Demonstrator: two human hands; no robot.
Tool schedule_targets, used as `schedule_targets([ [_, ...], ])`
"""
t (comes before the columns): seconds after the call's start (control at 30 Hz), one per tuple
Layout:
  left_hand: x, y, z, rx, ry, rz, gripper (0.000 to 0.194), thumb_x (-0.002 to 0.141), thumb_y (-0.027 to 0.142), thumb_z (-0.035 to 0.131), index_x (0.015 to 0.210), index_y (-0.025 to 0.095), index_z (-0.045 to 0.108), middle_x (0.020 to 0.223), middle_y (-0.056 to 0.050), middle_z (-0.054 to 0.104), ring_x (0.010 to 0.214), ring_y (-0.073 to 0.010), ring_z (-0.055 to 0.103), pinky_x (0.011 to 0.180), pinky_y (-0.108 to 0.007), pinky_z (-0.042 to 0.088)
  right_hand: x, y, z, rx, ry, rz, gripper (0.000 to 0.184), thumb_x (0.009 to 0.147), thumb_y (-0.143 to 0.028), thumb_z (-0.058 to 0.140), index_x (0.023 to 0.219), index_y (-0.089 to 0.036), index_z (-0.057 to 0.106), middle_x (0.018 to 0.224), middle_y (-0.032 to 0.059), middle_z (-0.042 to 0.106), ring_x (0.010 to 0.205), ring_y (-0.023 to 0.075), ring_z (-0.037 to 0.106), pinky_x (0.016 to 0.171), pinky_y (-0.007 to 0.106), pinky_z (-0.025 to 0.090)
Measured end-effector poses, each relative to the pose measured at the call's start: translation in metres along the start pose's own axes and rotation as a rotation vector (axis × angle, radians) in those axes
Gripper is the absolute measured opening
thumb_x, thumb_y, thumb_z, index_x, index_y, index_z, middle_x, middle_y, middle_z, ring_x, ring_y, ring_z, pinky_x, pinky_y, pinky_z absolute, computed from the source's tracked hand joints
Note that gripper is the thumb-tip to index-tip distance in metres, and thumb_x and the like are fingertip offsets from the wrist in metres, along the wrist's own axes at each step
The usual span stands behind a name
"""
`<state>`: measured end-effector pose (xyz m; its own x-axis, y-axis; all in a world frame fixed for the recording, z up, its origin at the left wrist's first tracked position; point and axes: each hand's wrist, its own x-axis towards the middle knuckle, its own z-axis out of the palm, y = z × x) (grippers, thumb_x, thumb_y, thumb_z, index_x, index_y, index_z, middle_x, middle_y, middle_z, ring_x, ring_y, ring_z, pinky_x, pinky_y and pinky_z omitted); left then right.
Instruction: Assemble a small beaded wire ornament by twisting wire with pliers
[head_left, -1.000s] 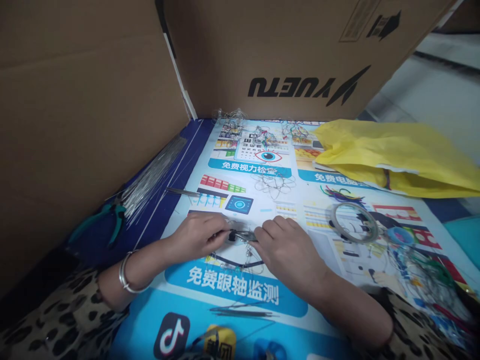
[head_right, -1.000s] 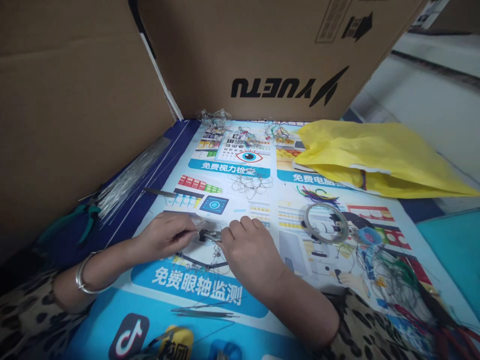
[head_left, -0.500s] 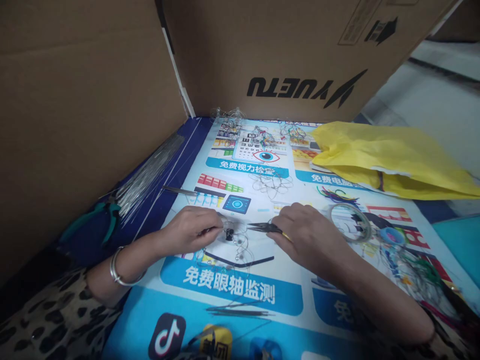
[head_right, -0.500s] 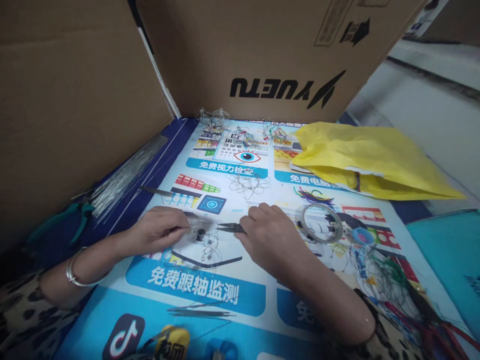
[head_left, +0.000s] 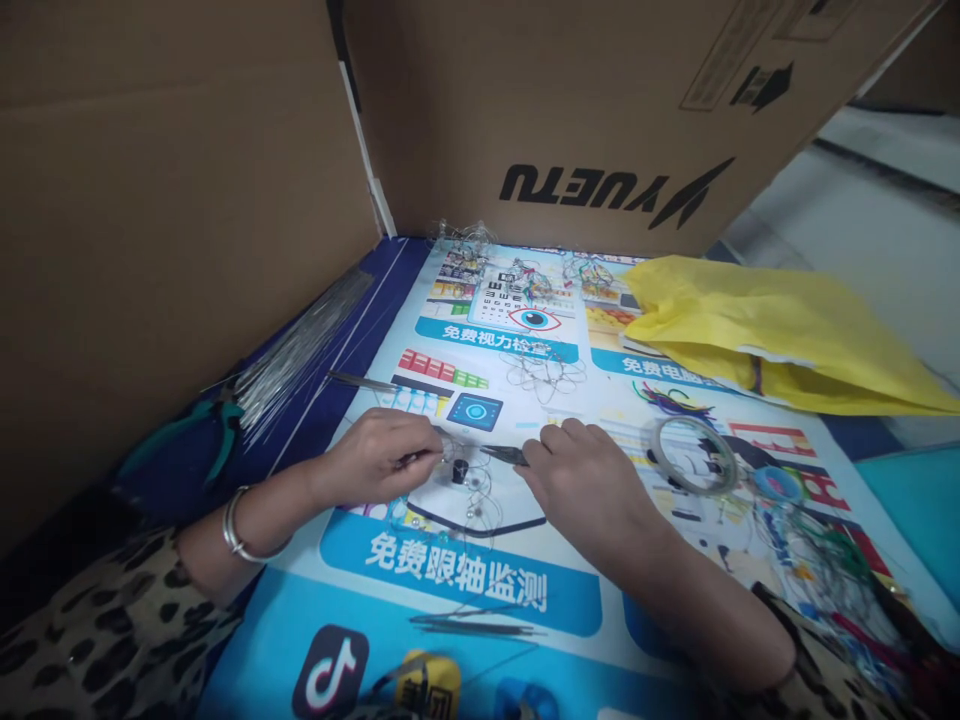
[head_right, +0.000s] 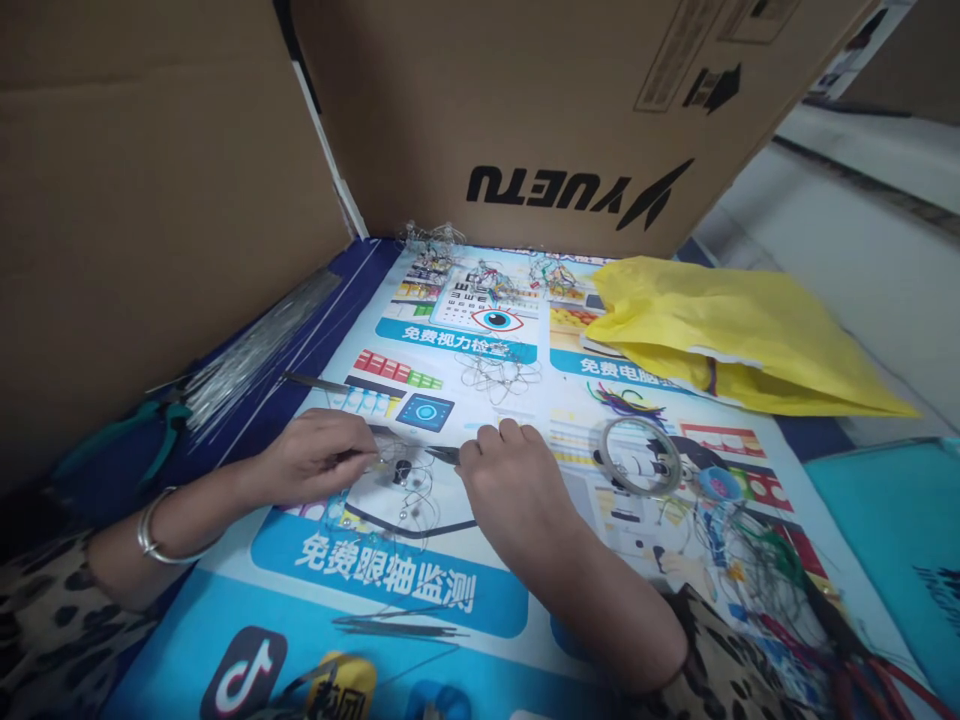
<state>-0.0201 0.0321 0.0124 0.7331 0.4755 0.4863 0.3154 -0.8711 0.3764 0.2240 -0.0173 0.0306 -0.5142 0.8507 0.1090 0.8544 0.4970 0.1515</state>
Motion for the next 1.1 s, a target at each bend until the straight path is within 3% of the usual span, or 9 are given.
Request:
schedule_targets([
  [0.2, 0.0015, 0.0027, -0.0024, -0.028, 0.05, 0.026, 0.007, 0.08, 0.013, 0.051, 0.075, 0.015, 0.056, 0.056, 0.001, 0.056, 0.053, -0.0101, 0.051, 0.052, -0.022, 0.041, -0.0008, -0.0028, -0.0043, -0.093, 0.023, -0.064, 0.011, 0.083, -0.017, 0.054, 0.074, -0.017, 0.06, 0.07, 0.005, 0.059, 0.069, 0.02, 0.046, 0.061, 0.033, 0.023],
  [1.1, 0.0034, 0.0067, -0.0013, -0.035, 0.029, 0.041, 0.008, 0.082, 0.014, 0.05, 0.077, 0.016, 0.056, 0.058, 0.0, 0.055, 0.054, -0.0107, 0.051, 0.053, -0.023, 0.04, -0.0028, -0.0006, -0.0067, -0.151, 0.105, -0.186, 0.009, 0.077, -0.009, 0.057, 0.078, -0.016, 0.061, 0.073, 0.0047, 0.058, 0.069, 0.0203, 0.044, 0.06, 0.034, 0.025],
])
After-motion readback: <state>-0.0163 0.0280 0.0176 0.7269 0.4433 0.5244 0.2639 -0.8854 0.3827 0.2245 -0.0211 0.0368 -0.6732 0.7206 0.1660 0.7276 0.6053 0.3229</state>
